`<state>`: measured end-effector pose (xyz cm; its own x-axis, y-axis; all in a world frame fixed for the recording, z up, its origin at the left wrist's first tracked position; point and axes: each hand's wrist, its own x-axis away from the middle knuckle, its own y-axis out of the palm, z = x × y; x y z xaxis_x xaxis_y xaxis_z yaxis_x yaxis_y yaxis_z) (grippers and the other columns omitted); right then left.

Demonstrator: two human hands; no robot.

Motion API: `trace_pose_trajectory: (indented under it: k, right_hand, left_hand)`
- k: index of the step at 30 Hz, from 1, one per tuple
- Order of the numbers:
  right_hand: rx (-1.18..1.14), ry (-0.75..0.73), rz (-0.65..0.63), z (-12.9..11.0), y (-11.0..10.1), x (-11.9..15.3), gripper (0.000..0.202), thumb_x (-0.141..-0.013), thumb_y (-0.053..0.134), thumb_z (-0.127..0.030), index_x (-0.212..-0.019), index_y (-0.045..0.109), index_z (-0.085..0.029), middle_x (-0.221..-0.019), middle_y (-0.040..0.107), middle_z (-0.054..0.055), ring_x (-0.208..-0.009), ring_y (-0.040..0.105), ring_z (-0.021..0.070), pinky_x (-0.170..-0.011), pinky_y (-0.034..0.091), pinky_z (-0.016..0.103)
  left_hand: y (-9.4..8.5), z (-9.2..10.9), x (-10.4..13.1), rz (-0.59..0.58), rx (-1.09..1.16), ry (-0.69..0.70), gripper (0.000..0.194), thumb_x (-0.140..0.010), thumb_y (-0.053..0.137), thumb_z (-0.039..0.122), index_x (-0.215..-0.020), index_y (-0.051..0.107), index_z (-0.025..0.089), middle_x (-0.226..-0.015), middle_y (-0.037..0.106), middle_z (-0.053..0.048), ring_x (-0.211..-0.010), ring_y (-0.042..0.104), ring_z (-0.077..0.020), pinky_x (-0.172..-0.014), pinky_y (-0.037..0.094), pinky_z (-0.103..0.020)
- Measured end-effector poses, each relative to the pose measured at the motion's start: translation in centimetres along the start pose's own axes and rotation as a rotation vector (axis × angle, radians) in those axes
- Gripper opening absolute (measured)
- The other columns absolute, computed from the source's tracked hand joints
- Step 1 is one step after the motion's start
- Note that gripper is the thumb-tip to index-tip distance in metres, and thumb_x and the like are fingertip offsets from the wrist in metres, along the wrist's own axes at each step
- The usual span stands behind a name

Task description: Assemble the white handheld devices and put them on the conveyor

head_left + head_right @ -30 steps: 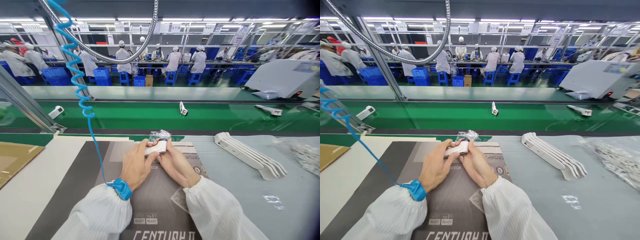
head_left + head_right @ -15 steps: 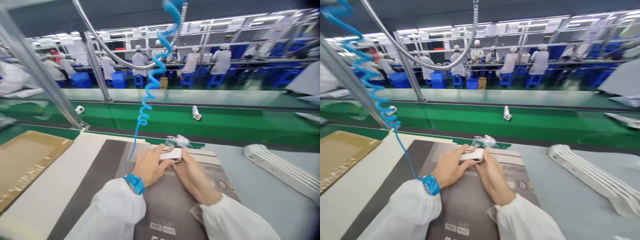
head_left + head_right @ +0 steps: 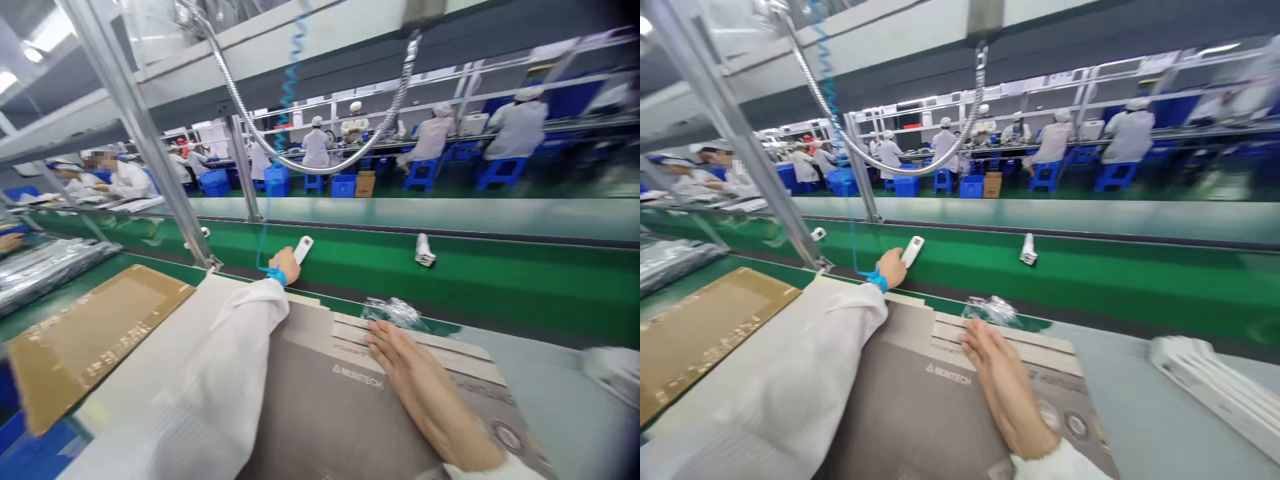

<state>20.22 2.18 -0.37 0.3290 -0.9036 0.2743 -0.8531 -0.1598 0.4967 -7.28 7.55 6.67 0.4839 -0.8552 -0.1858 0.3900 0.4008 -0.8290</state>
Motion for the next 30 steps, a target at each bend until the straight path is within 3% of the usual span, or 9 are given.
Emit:
trace_pose_trajectory:
  k: [3, 5, 9, 12, 16, 21, 25, 28, 30]
  right_hand:
    - [-0.014, -0.030, -0.039, 0.0, 0.0, 0.1, 0.026, -0.079, 0.076, -0.042, -0.100, 0.073, -0.026, -0.119, 0.071, 0.007, -0.102, 0.070, 0.0230, -0.101, 0.054, 0.039]
    - [-0.030, -0.031, -0.041, 0.0, 0.2, 0.2, 0.027, -0.080, 0.075, -0.043, -0.100, 0.072, -0.025, -0.119, 0.071, 0.008, -0.099, 0.070, 0.0213, -0.101, 0.052, 0.039]
    - [-0.066, -0.022, -0.019, 0.0, 0.6, 0.3, 0.030, -0.078, 0.077, -0.042, -0.099, 0.070, -0.022, -0.117, 0.070, 0.008, -0.092, 0.069, 0.0180, -0.098, 0.052, 0.037]
    - [-0.072, -0.024, -0.024, -0.1, 0.6, 0.4, 0.030, -0.077, 0.077, -0.042, -0.097, 0.070, -0.021, -0.115, 0.070, 0.009, -0.090, 0.068, 0.0176, -0.096, 0.051, 0.036]
    - [-0.068, -0.028, -0.045, -0.4, 0.8, 0.5, 0.030, -0.076, 0.078, -0.041, -0.097, 0.070, -0.020, -0.113, 0.070, 0.009, -0.090, 0.068, 0.0175, -0.095, 0.051, 0.036]
    - [0.004, -0.036, -0.058, -0.8, 0.9, 1.3, 0.031, -0.074, 0.079, -0.041, -0.097, 0.072, -0.021, -0.114, 0.069, 0.008, -0.090, 0.067, 0.0176, -0.094, 0.050, 0.036]
    - [0.312, -0.087, -0.083, -2.7, -0.1, 0.3, 0.034, -0.076, 0.076, -0.047, -0.100, 0.072, -0.022, -0.104, 0.071, 0.007, -0.091, 0.066, 0.0204, -0.084, 0.052, 0.036]
    - [0.667, -0.218, -0.068, -5.7, -1.0, -3.7, 0.035, -0.080, 0.069, -0.047, -0.103, 0.071, -0.021, -0.091, 0.072, 0.007, -0.091, 0.065, 0.0223, -0.083, 0.050, 0.037]
    - [0.955, -0.351, 0.022, -7.9, -1.0, -7.6, 0.026, -0.083, 0.065, -0.040, -0.100, 0.071, -0.021, -0.091, 0.072, 0.006, -0.087, 0.065, 0.0220, -0.084, 0.049, 0.037]
  left_hand:
    - [1.3, -0.8, 1.4, 0.079, -0.010, 0.040, 0.037, -0.093, 0.058, 0.034, -0.124, 0.057, 0.014, -0.130, 0.055, -0.011, -0.118, 0.055, -0.0280, -0.100, 0.046, -0.051]
    - [2.3, -1.2, 2.1, 0.087, 0.001, 0.069, 0.033, -0.091, 0.057, 0.022, -0.120, 0.057, 0.009, -0.129, 0.055, -0.017, -0.122, 0.052, -0.0337, -0.105, 0.039, -0.055]
    - [3.9, -1.0, 3.6, 0.037, 0.044, 0.136, 0.028, -0.085, 0.057, 0.017, -0.112, 0.061, 0.010, -0.120, 0.062, -0.016, -0.113, 0.060, -0.0319, -0.103, 0.043, -0.047]
    - [4.1, -0.1, 5.8, 0.021, 0.066, 0.153, 0.029, -0.085, 0.056, 0.022, -0.111, 0.061, 0.011, -0.121, 0.062, -0.016, -0.112, 0.061, -0.0301, -0.101, 0.046, -0.045]
    - [3.7, 1.1, 10.1, 0.004, 0.127, 0.143, 0.044, -0.088, 0.052, 0.029, -0.129, 0.051, 0.014, -0.134, 0.056, -0.016, -0.109, 0.064, -0.0267, -0.098, 0.048, -0.043]
    - [4.2, 1.3, 13.8, 0.029, 0.087, 0.176, 0.049, -0.091, 0.048, 0.025, -0.139, 0.042, 0.018, -0.131, 0.060, -0.013, -0.119, 0.058, -0.0283, -0.102, 0.044, -0.046]
    - [4.6, 1.3, 14.2, 0.062, 0.049, 0.239, 0.045, -0.090, 0.047, 0.020, -0.135, 0.046, 0.017, -0.133, 0.059, -0.014, -0.123, 0.054, -0.0295, -0.106, 0.040, -0.048]
    - [4.4, 1.3, 14.0, 0.049, 0.063, 0.258, 0.043, -0.090, 0.046, 0.018, -0.133, 0.049, 0.016, -0.135, 0.056, -0.014, -0.126, 0.051, -0.0295, -0.107, 0.039, -0.046]
    - [4.3, 1.4, 14.0, 0.039, 0.080, 0.251, 0.042, -0.091, 0.045, 0.017, -0.132, 0.050, 0.017, -0.136, 0.054, -0.015, -0.125, 0.051, -0.0297, -0.107, 0.039, -0.046]
